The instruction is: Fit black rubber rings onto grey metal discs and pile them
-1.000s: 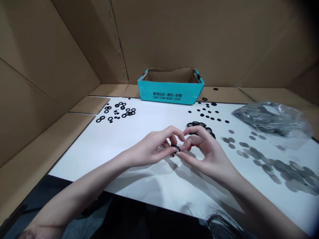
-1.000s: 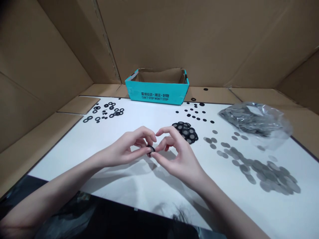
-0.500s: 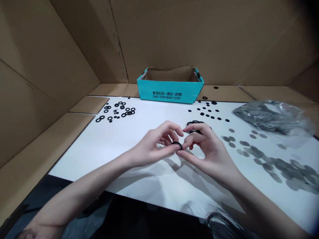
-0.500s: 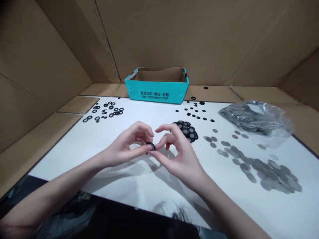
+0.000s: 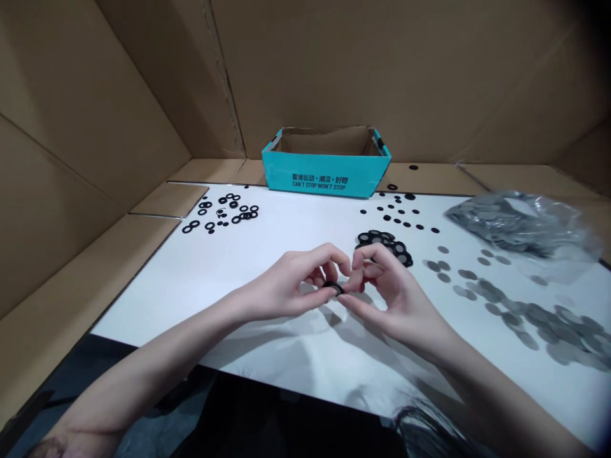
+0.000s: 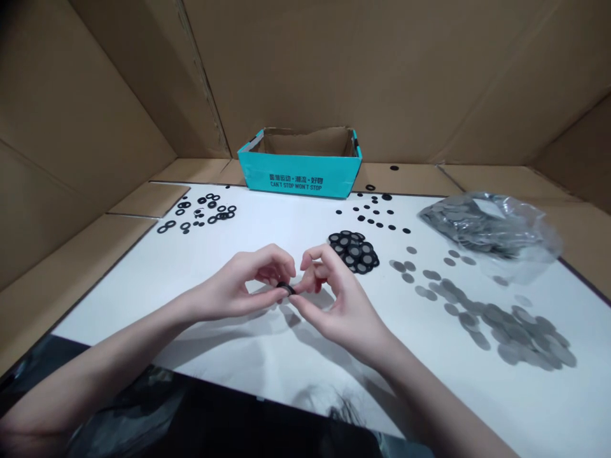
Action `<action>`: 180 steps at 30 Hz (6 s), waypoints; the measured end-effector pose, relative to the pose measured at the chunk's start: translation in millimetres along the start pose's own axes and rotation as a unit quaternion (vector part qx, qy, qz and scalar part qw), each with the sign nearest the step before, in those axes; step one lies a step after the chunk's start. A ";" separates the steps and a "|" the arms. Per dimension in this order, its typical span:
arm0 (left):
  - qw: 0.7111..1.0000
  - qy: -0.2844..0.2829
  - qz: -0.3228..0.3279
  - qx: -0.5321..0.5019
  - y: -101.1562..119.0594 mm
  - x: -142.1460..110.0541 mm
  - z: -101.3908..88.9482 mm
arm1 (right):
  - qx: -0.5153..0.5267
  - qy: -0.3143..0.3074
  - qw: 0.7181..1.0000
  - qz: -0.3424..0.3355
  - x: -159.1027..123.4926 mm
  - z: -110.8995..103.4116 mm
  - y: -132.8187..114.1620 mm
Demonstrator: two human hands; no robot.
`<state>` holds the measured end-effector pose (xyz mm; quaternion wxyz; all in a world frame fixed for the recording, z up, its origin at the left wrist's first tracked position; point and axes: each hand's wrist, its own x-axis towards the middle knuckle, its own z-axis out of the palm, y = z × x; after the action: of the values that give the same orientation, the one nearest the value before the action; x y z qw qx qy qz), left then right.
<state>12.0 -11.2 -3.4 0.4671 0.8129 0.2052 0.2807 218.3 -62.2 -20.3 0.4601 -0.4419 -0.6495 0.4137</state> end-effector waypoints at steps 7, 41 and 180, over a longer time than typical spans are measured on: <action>1.000 0.021 0.017 0.001 -4.2 0.9 3.6 | -0.026 -0.010 1.000 -0.010 -0.1 -2.4 -3.3; 1.000 -0.003 0.003 -0.005 -0.2 1.9 0.4 | -0.026 0.018 0.997 -0.076 -1.1 -4.3 -1.6; 0.881 0.182 0.379 0.219 -9.5 8.0 13.0 | 0.250 -0.016 0.968 0.033 2.3 -2.4 -10.8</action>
<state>25.8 -10.3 -14.9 0.0899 0.8448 0.0187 0.5272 218.1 -62.6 -9.0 0.5316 -0.3277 -0.5178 0.5847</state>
